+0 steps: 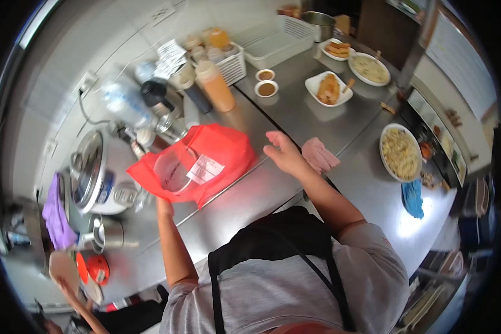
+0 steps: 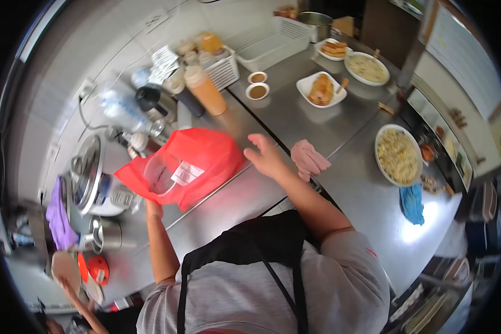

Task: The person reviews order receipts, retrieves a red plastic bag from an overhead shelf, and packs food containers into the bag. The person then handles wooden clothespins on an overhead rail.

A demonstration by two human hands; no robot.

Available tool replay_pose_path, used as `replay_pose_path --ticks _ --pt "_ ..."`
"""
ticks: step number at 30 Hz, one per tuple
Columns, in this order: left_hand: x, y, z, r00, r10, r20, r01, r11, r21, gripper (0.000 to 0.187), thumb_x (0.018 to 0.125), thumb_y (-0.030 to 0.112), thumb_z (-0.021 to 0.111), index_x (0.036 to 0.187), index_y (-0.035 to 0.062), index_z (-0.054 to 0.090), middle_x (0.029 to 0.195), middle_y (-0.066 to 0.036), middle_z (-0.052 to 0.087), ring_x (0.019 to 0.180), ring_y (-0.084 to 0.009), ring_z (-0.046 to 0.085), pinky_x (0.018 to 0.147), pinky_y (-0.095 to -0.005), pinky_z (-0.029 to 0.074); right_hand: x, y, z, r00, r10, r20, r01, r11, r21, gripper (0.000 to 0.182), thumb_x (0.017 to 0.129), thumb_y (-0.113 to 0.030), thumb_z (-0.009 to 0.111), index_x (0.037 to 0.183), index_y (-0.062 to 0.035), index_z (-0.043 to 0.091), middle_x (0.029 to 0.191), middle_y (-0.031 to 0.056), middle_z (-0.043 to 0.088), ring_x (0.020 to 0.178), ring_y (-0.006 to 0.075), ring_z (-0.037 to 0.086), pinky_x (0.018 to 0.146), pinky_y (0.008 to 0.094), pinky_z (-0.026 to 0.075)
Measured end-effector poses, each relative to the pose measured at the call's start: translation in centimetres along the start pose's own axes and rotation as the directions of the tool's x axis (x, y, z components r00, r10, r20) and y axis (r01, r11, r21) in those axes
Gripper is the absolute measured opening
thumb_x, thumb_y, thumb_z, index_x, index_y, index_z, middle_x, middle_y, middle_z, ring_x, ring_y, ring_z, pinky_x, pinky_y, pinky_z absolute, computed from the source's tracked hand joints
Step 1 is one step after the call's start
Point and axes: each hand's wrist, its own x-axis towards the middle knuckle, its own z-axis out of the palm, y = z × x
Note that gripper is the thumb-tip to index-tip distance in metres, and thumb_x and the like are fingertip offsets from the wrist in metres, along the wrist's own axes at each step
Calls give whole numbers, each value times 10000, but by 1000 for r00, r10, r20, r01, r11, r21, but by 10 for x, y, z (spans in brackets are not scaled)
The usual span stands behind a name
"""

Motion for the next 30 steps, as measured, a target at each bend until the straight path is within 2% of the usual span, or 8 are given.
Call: replay_pose_path --ticks 2,5,9,15,18,21,24,30 --pt "-4 -1 19 992 -128 -22 116 949 -293 610 807 501 343 1242 76 285 1222 -80 378 1119 -240 378 912 -379 335 -20 17 8 999 -35 -28 31 988 -153 463 717 -238 575 1091 -10 428 1080 165 450 944 254 472 796 319 389" --pt "-7 26 46 980 -120 157 167 929 -330 608 805 503 339 1240 80 285 1222 -86 374 1122 -252 374 899 -407 350 -44 45 25 999 17 -47 -27 979 -204 489 717 -246 572 1118 -16 412 1122 192 423 969 276 470 789 319 401" --pt "14 10 53 948 -214 236 272 929 -251 643 784 537 340 1240 90 267 1216 -86 379 1062 -251 439 755 -399 463 -62 33 33 989 117 -93 -132 975 -177 513 710 -251 579 1129 -17 399 1052 183 445 871 227 505 727 307 425" --pt "50 7 95 877 -309 369 381 914 -141 544 783 535 359 1184 168 337 1108 -17 457 925 -179 507 654 -350 466 -51 36 -9 961 63 -271 -127 966 -224 489 729 -250 571 1142 -54 398 1034 127 444 703 159 519 635 282 415" --pt "53 11 124 845 -348 407 433 891 -138 534 777 542 349 1170 179 352 1068 -7 483 919 -183 509 646 -354 458 -24 44 -45 858 180 -481 -219 975 -27 526 748 -268 550 1195 -85 342 1061 124 439 666 169 534 624 298 418" --pt "64 -7 140 781 -404 477 512 851 -119 523 773 542 345 1154 184 364 1055 0 490 900 -187 515 634 -361 452 20 38 -96 694 563 -450 -242 770 591 550 768 -265 516 1227 -92 267 1070 134 440 704 209 555 622 337 427" --pt "72 -22 159 740 -404 538 514 855 -65 624 747 603 325 1185 158 336 1089 -60 477 896 -260 533 647 -419 474 60 84 -132 580 737 -347 -344 607 716 543 783 -252 485 1230 -90 224 1093 155 425 759 252 563 642 385 431" --pt "60 -7 217 761 -401 509 515 851 -100 473 770 525 357 1098 187 403 970 10 517 840 -181 526 637 -379 443 118 150 -166 633 727 -265 -350 575 740 388 758 -74 404 1137 -54 324 932 190 509 663 266 580 546 394 466"
